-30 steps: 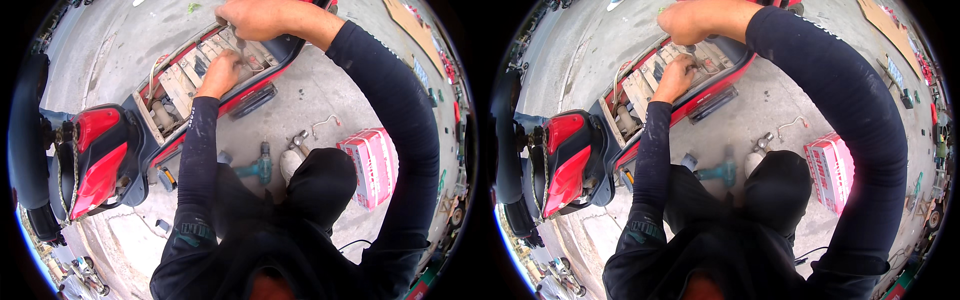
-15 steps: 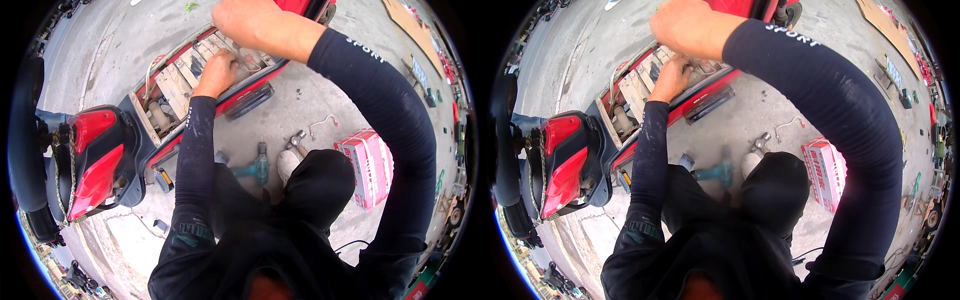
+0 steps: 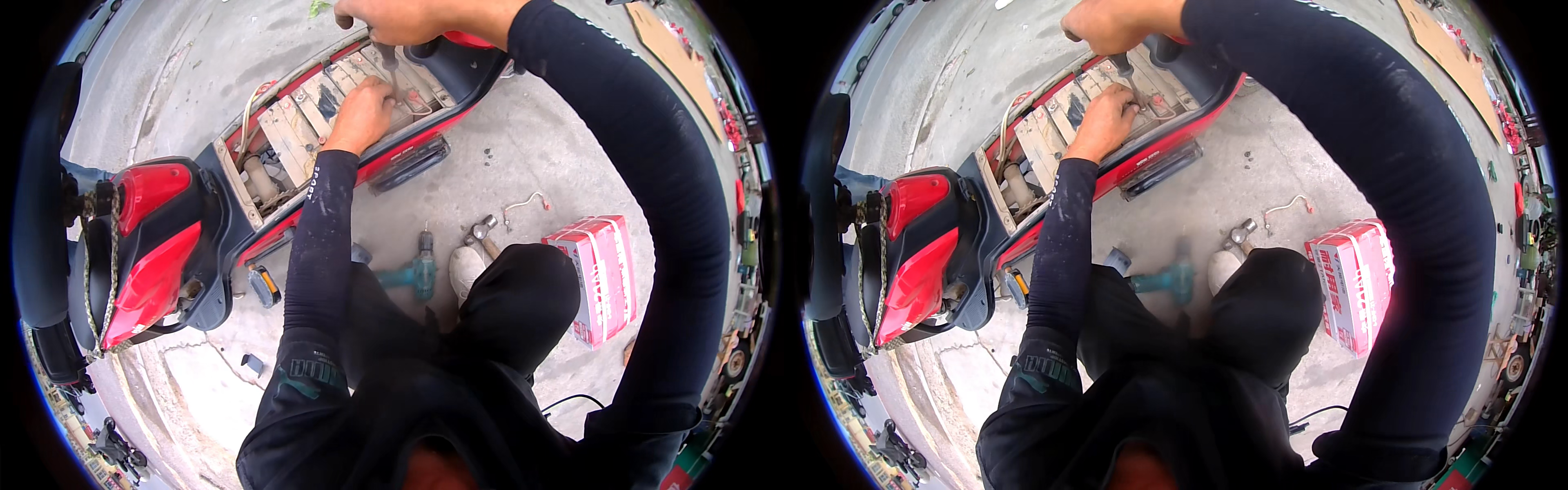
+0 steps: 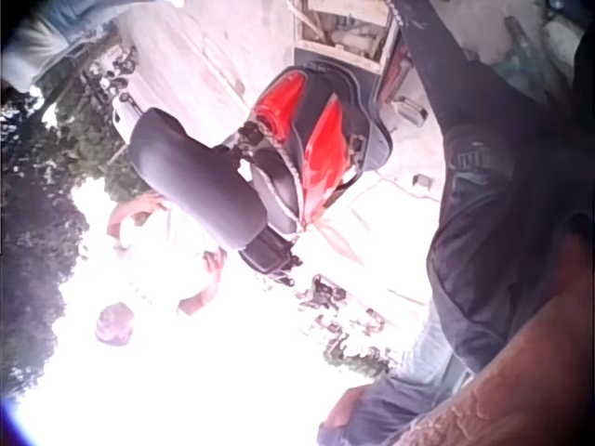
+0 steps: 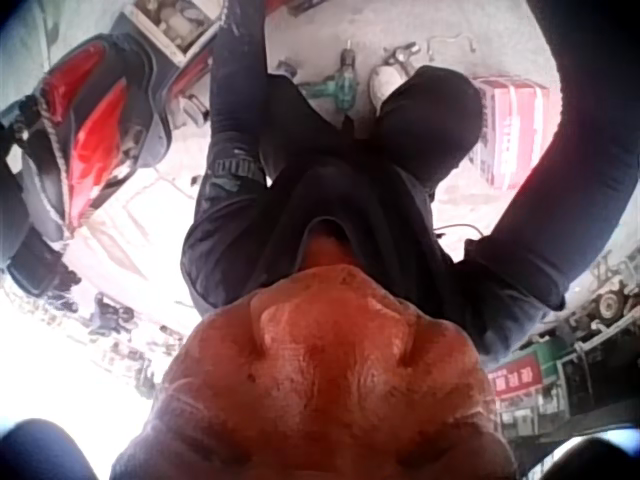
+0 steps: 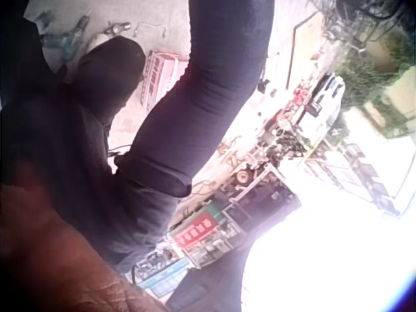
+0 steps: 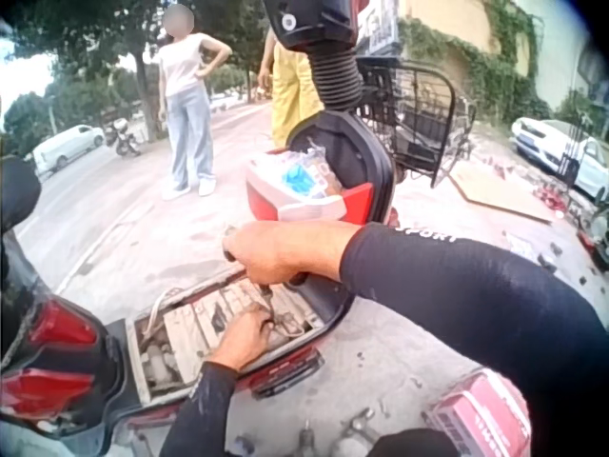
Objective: The person uses a hammer and a metal punch to strike the terminals of a scooter battery. They then use a screwdriver to loosen the terminal connections and remove the old battery from the scooter's under-seat compartment.
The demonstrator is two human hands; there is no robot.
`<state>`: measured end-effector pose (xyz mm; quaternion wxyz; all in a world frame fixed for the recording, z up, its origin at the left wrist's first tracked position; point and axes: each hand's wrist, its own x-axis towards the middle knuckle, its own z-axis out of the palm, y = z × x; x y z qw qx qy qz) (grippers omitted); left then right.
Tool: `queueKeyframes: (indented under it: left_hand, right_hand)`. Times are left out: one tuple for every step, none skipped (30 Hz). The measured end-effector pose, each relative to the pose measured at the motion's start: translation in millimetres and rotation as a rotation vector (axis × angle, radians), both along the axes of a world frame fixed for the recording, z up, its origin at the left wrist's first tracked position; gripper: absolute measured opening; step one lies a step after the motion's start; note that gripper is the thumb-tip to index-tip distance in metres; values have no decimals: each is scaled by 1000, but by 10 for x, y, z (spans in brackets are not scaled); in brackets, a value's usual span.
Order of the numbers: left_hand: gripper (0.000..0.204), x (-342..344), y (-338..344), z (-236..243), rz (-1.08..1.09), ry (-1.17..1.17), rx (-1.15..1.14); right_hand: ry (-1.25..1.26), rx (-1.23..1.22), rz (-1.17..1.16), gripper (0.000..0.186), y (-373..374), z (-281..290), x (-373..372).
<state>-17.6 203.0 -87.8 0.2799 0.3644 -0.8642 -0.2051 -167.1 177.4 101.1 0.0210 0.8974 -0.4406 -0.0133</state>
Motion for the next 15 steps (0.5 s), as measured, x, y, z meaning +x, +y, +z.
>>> queueKeyframes:
  left_hand:
    - [13,36,-6,-16,6,4,1]
    - [13,65,-9,-33,18,-5,1]
    - [14,92,-9,-52,29,-13,2]
    - [14,115,-4,-67,38,-21,3]
    - [14,85,-13,-70,29,-6,5]
    - [14,58,-25,-72,20,8,6]
    - [14,46,-37,-85,15,20,9]
    - [14,40,-48,-99,7,18,6]
    - [15,38,-58,-113,0,16,2]
    - [15,46,-54,-106,-4,11,-1]
    - [15,52,-45,-100,1,17,6]
    - [15,59,-33,-97,8,22,13]
    - [15,55,-26,-78,11,29,18]
    - [15,64,-26,-79,18,20,17]
    - [15,80,-27,-82,27,10,17]
  right_hand:
    - [-144,109,-25,23,4,12,-4]
    - [-55,94,-47,23,2,6,24]
    - [33,77,-70,23,14,-14,49]
    - [123,62,-94,23,95,4,116]
    - [199,-117,-38,20,192,-30,159]
    - [148,-295,-150,16,300,-65,187]
    - [111,-289,-77,17,310,-53,189]
    - [74,-282,-4,18,312,-41,190]
    - [57,-192,-32,18,252,-40,171]
    - [36,-101,-57,19,183,6,174]
    - [15,-11,-81,19,146,24,179]
    - [-64,150,-214,21,155,50,96]
    - [-85,133,-256,21,176,44,92]
    - [-106,117,-298,20,198,28,98]
    - [-8,-12,-195,20,263,-20,94]
